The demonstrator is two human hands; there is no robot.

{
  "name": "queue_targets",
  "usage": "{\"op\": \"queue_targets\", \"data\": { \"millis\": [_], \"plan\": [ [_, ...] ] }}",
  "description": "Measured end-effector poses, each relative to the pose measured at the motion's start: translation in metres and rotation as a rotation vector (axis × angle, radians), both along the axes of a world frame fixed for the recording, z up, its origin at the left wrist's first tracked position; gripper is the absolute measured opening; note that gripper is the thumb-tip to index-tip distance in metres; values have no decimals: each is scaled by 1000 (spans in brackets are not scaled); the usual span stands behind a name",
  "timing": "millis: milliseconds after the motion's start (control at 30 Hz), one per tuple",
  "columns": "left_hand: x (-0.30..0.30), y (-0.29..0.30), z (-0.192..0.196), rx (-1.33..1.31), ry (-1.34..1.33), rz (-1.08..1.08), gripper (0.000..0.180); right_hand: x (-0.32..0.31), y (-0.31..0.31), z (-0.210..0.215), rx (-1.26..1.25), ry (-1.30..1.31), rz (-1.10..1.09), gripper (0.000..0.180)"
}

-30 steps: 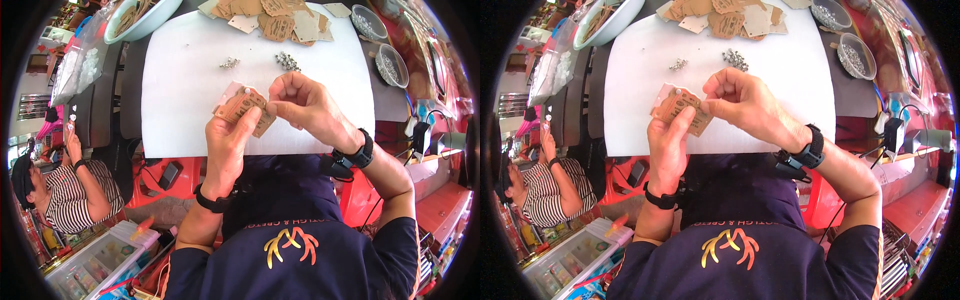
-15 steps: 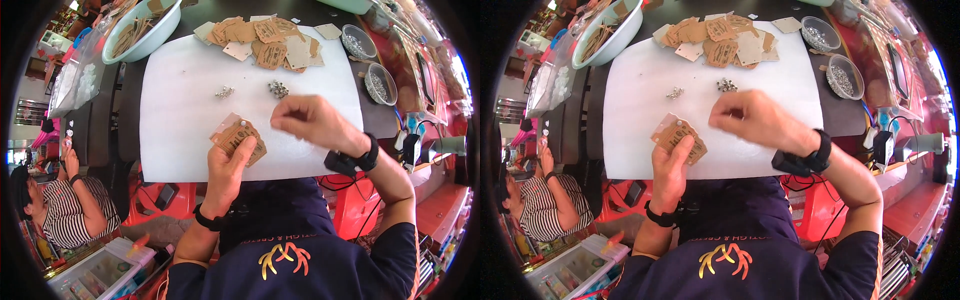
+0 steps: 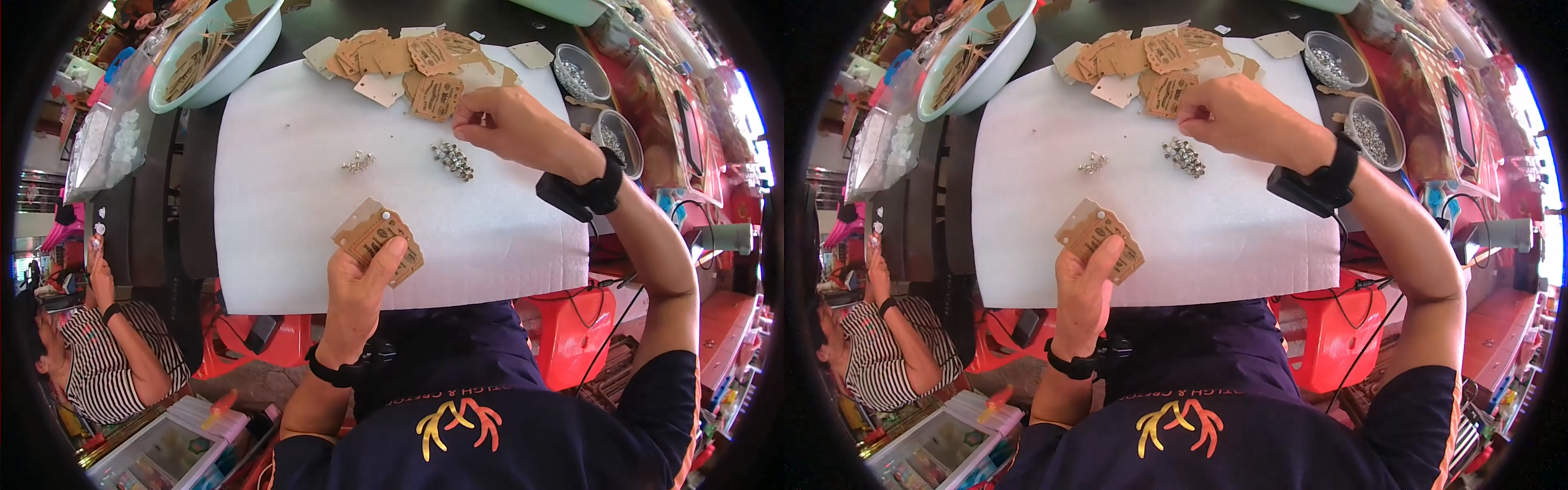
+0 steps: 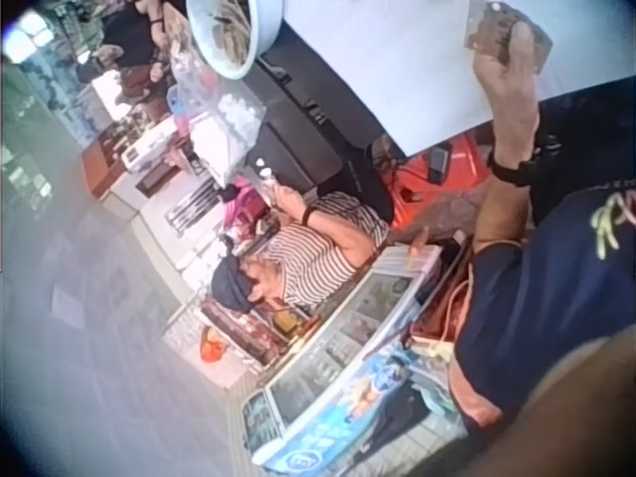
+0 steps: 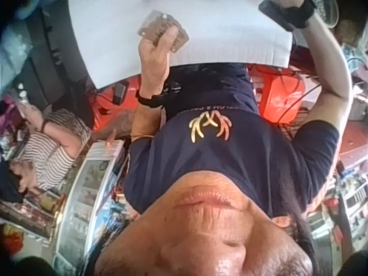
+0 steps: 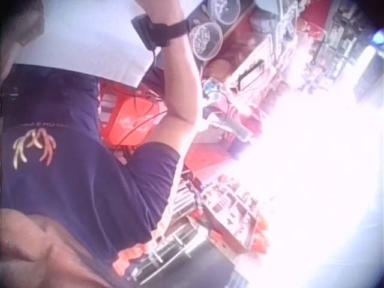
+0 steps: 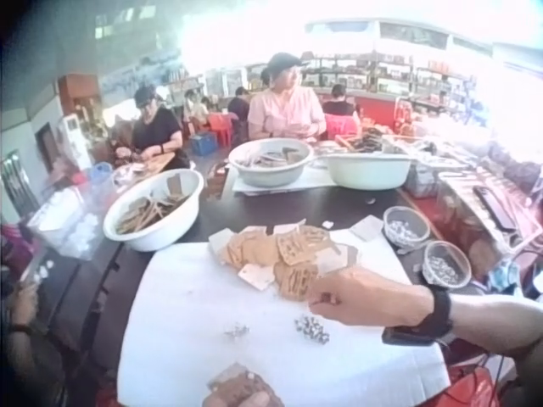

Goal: The recorder is inserting metal rivets into small leather tags.

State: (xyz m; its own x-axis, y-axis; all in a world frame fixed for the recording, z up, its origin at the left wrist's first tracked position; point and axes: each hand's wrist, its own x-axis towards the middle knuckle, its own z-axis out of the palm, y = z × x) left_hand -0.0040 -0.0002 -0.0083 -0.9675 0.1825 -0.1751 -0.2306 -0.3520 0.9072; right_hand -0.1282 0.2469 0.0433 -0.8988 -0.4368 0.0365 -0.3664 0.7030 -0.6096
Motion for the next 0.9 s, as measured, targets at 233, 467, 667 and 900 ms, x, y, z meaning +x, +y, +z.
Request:
{"op": "queue_targets", "data": {
  "millis": [233,467,667,900],
  "plan": [
    [-1,-3,-1,17,-9,-15,20,-13,-18,-13,105,30,52,14],
    [0,0,2,-13,1,-29,20,-8,-29,-25,171,209,103,13],
    [0,-1,1,-34,16,-14,19,-4,-31,-13,125,-1,162,10],
    [-2,-2,-1,2,1,-11,21,-3,-21,-8,-21,124,53,9]
  ]
}}
